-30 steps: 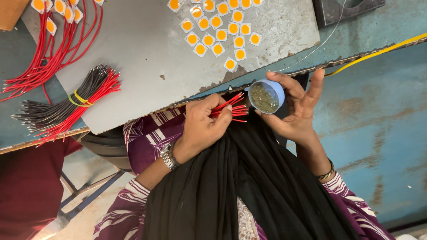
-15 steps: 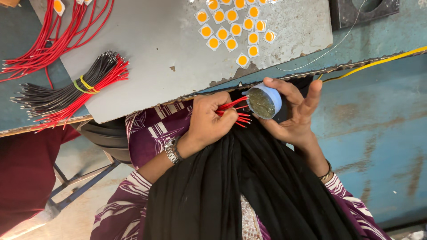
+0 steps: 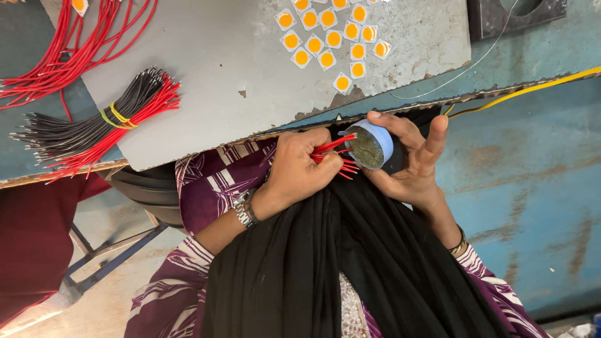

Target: The person strips insulation from the ends of red wires using pliers, dips the exposed ends into a small cup of flux, and solders each wire end onto the contact pads of orange LED chips laid on the work board, working through the wires one at a time.

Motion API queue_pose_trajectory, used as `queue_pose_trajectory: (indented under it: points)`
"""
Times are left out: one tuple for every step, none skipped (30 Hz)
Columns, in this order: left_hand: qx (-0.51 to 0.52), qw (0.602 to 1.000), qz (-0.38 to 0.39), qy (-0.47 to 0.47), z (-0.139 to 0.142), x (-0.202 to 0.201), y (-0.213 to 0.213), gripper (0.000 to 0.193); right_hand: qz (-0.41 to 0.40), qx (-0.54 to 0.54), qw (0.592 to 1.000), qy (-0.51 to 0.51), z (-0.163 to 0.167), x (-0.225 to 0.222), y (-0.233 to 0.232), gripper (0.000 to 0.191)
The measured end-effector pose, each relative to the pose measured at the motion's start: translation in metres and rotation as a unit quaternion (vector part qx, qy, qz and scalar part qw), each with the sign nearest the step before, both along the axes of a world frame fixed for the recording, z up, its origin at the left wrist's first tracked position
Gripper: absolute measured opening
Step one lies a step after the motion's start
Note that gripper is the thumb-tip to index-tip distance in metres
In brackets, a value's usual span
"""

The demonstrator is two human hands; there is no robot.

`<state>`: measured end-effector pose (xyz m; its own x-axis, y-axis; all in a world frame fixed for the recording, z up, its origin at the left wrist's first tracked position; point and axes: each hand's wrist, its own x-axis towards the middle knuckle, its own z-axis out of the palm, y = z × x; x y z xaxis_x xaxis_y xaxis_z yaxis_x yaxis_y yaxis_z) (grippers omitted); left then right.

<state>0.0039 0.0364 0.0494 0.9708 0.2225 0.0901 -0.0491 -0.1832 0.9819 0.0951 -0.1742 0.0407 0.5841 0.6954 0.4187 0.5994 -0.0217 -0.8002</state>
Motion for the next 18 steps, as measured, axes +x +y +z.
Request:
queue_pose_trajectory:
  points:
    - [0.002, 1.0, 0.0, -0.003, 0.0004, 0.0003, 0.0003, 0.024, -0.003, -0.004, 1.0, -0.004, 0.0006, 0.0006, -0.0003, 0.135]
    - [0.0, 1.0, 0.0, 0.0, 0.0007, 0.0003, 0.0002, 0.024, -0.005, -0.008, 1.0, -0.008, 0.0015, 0.0011, -0.0008, 0.135]
    - [-0.003, 1.0, 0.0, 0.002, 0.0007, 0.0001, 0.0001, 0.024, -0.007, -0.013, 1.0, -0.012, 0.0024, 0.0014, -0.001, 0.135]
    - [-0.005, 1.0, 0.0, 0.005, 0.0007, 0.0, 0.0, 0.023, -0.006, -0.016, 1.0, -0.013, 0.0033, 0.0014, -0.0013, 0.135]
    - [-0.006, 1.0, 0.0, 0.006, 0.0006, 0.0003, -0.0002, 0.023, -0.005, -0.019, 1.0, -0.015, 0.0043, 0.0012, -0.0015, 0.135]
    - [-0.006, 1.0, -0.001, 0.009, 0.0008, 0.0006, -0.0012, 0.023, -0.005, -0.023, 1.0, -0.015, 0.0053, 0.0009, -0.0019, 0.135]
    - [-0.007, 1.0, -0.002, 0.011, 0.0007, 0.0009, -0.0017, 0.023, -0.003, -0.024, 1.0, -0.016, 0.0057, 0.0004, -0.0018, 0.135]
    - [-0.002, 1.0, -0.003, 0.013, 0.0003, 0.0012, -0.0016, 0.023, -0.001, -0.025, 1.0, -0.018, 0.0055, 0.0001, -0.0012, 0.136]
    - [0.003, 1.0, -0.004, 0.015, -0.0002, 0.0014, -0.0015, 0.023, 0.001, -0.027, 0.999, -0.019, 0.0052, -0.0001, -0.0008, 0.136]
    - [0.007, 1.0, -0.004, 0.016, -0.0007, 0.0014, -0.0014, 0.023, -0.002, -0.028, 0.999, -0.017, 0.005, 0.0002, -0.001, 0.135]
    - [0.007, 1.0, -0.002, 0.01, -0.0011, 0.0011, -0.0013, 0.023, -0.004, -0.029, 0.999, -0.015, 0.0048, 0.0006, -0.0013, 0.135]
    - [0.007, 1.0, 0.0, 0.004, -0.001, 0.001, -0.0012, 0.023, -0.008, -0.029, 0.999, -0.014, 0.0047, 0.0014, -0.0021, 0.134]
    - [0.007, 1.0, 0.002, -0.003, -0.0008, 0.0008, -0.001, 0.023, -0.015, -0.029, 0.999, -0.017, 0.0045, 0.0023, -0.0029, 0.135]
    - [0.003, 1.0, 0.004, -0.004, -0.0004, 0.0005, -0.0006, 0.023, -0.021, -0.028, 0.999, -0.021, 0.0042, 0.0031, -0.0035, 0.135]
    - [-0.001, 1.0, 0.005, -0.005, 0.0003, 0.0002, -0.0002, 0.022, -0.028, -0.027, 0.999, -0.025, 0.0038, 0.0037, -0.004, 0.135]
    - [-0.004, 1.0, 0.006, -0.006, 0.0013, -0.0001, 0.0, 0.022, -0.026, -0.022, 0.999, -0.021, 0.0035, 0.0044, -0.0046, 0.135]
    - [-0.012, 1.0, 0.007, -0.008, 0.0027, -0.0005, -0.0003, 0.017, -0.024, -0.018, 0.999, -0.016, 0.0033, 0.0051, -0.0053, 0.134]
    - [-0.019, 1.0, 0.008, -0.01, 0.0044, -0.0012, -0.0007, 0.012, -0.022, -0.014, 1.0, -0.012, 0.0029, 0.0054, -0.0057, 0.134]
